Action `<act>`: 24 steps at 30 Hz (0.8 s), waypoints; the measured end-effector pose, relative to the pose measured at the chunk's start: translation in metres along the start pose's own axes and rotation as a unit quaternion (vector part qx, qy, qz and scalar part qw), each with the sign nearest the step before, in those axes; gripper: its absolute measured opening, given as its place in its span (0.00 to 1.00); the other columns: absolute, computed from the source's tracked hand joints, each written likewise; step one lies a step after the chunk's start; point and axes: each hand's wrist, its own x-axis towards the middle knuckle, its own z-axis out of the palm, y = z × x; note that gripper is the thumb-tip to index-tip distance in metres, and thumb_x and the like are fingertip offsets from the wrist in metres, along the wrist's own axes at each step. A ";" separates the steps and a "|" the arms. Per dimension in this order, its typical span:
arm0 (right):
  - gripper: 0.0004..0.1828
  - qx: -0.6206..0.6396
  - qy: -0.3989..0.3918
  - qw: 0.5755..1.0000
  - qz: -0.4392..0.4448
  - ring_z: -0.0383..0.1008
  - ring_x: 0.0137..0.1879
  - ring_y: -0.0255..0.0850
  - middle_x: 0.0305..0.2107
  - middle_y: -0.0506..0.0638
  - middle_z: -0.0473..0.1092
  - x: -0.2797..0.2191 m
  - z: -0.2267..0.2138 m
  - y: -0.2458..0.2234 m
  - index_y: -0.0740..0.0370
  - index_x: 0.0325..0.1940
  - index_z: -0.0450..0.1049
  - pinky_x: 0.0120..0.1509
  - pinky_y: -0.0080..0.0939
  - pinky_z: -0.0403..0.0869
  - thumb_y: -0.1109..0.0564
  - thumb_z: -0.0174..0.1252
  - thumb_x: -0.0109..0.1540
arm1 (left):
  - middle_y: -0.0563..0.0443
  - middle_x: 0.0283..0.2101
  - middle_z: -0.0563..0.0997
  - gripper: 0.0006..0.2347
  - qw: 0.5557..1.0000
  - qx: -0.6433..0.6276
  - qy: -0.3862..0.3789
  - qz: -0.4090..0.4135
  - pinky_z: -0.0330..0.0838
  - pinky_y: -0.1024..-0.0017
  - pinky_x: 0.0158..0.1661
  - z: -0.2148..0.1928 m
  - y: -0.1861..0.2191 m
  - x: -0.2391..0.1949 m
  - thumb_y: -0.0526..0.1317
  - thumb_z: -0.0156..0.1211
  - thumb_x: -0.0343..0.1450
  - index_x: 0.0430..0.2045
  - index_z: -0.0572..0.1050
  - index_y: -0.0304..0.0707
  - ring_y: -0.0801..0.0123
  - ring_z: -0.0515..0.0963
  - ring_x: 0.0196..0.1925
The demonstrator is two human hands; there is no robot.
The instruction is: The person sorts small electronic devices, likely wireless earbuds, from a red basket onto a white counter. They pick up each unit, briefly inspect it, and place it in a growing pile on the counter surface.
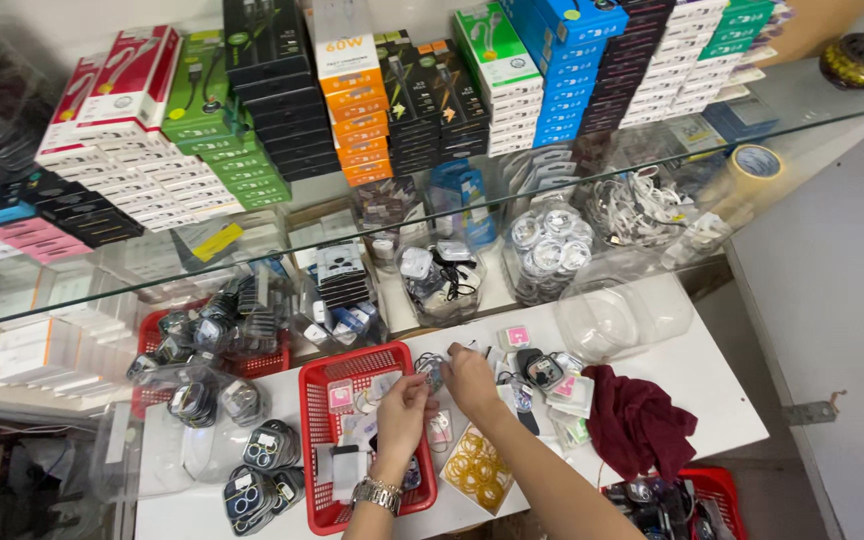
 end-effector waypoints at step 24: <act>0.11 0.442 -0.072 0.853 0.267 0.75 0.39 0.33 0.37 0.48 0.78 -0.028 -0.172 0.065 0.63 0.51 0.75 0.43 0.33 0.73 0.56 0.59 0.66 | 0.43 0.48 0.85 0.16 0.970 -0.106 -0.215 -0.047 0.82 0.71 0.43 0.127 0.035 0.015 0.36 0.60 0.72 0.54 0.75 0.31 0.67 0.85 0.43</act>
